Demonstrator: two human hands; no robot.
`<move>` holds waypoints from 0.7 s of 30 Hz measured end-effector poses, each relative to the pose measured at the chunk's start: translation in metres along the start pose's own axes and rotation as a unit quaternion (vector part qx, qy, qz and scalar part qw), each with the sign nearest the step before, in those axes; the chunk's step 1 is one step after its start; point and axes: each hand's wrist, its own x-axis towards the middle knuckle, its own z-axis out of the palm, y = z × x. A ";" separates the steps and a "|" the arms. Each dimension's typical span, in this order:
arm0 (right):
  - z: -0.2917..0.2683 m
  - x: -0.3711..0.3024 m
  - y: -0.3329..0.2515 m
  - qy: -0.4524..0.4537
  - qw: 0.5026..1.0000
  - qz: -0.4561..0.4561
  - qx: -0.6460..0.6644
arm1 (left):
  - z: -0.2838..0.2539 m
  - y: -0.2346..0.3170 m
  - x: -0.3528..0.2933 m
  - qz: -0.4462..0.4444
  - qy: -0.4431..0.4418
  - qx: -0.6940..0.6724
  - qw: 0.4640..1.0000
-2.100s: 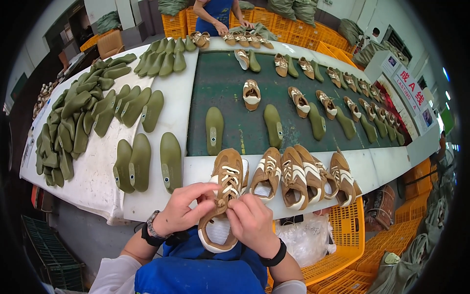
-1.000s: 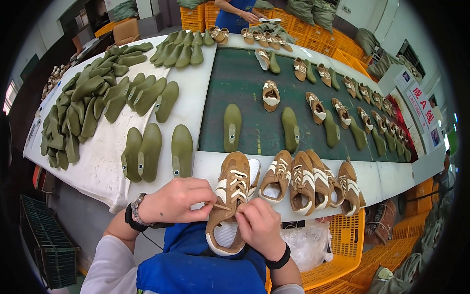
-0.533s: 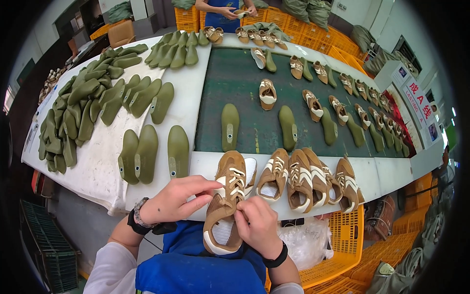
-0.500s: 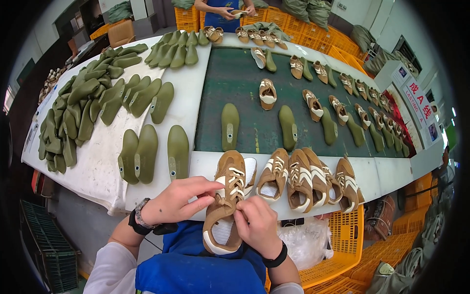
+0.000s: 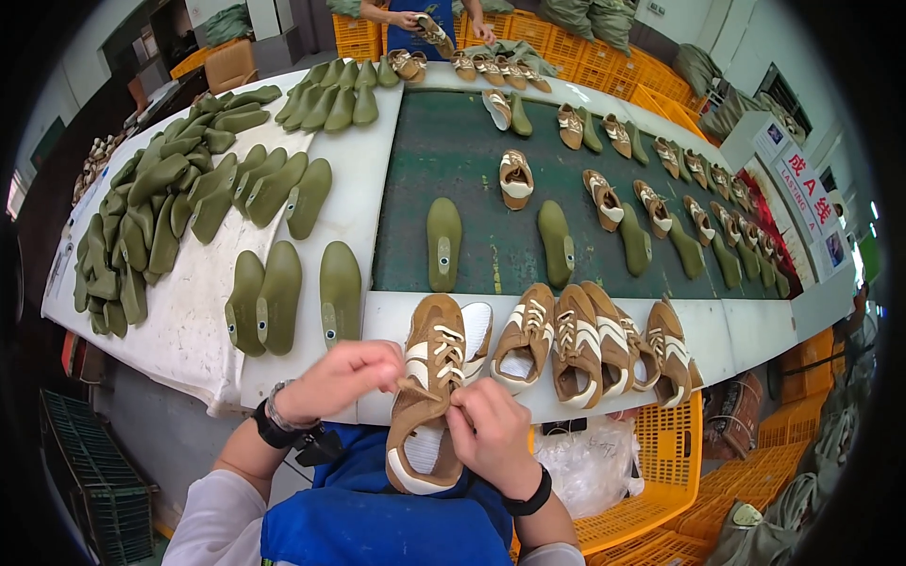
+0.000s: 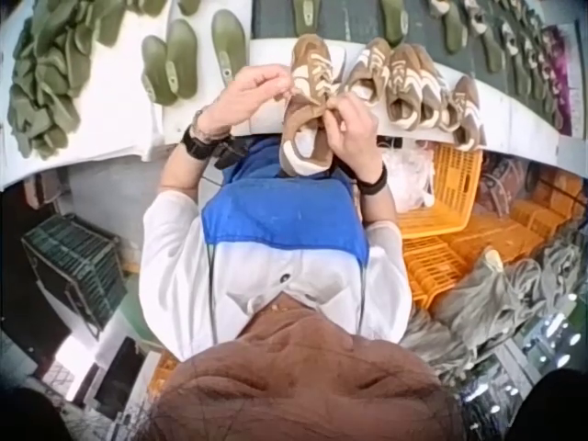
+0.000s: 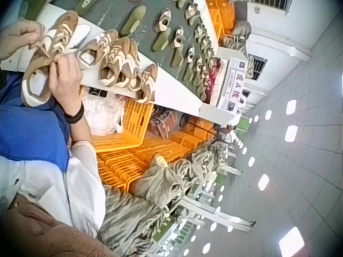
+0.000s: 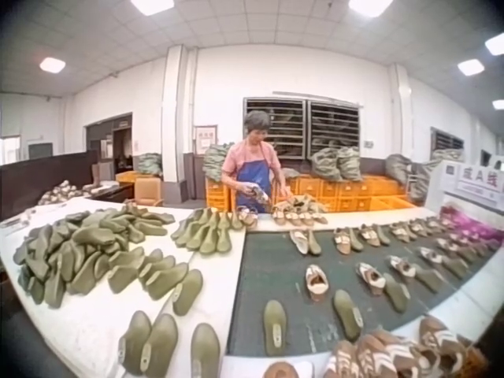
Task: Place shoe uppers onto shoe lasts and arrange them on a conveyor belt for industrial production.
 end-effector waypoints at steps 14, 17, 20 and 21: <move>0.009 0.005 0.000 -0.003 0.998 -0.003 -0.069 | 0.041 -0.005 -0.004 0.100 0.122 0.392 0.906; 0.008 0.006 0.001 -0.009 0.997 -0.019 -0.069 | 0.042 -0.014 -0.005 0.086 0.164 0.341 0.922; 0.006 0.005 0.002 -0.045 0.996 -0.063 -0.047 | 0.038 -0.023 0.000 0.054 0.265 0.197 0.943; 0.006 0.005 0.002 -0.054 0.996 -0.058 -0.035 | 0.037 -0.026 0.001 0.067 0.273 0.190 0.941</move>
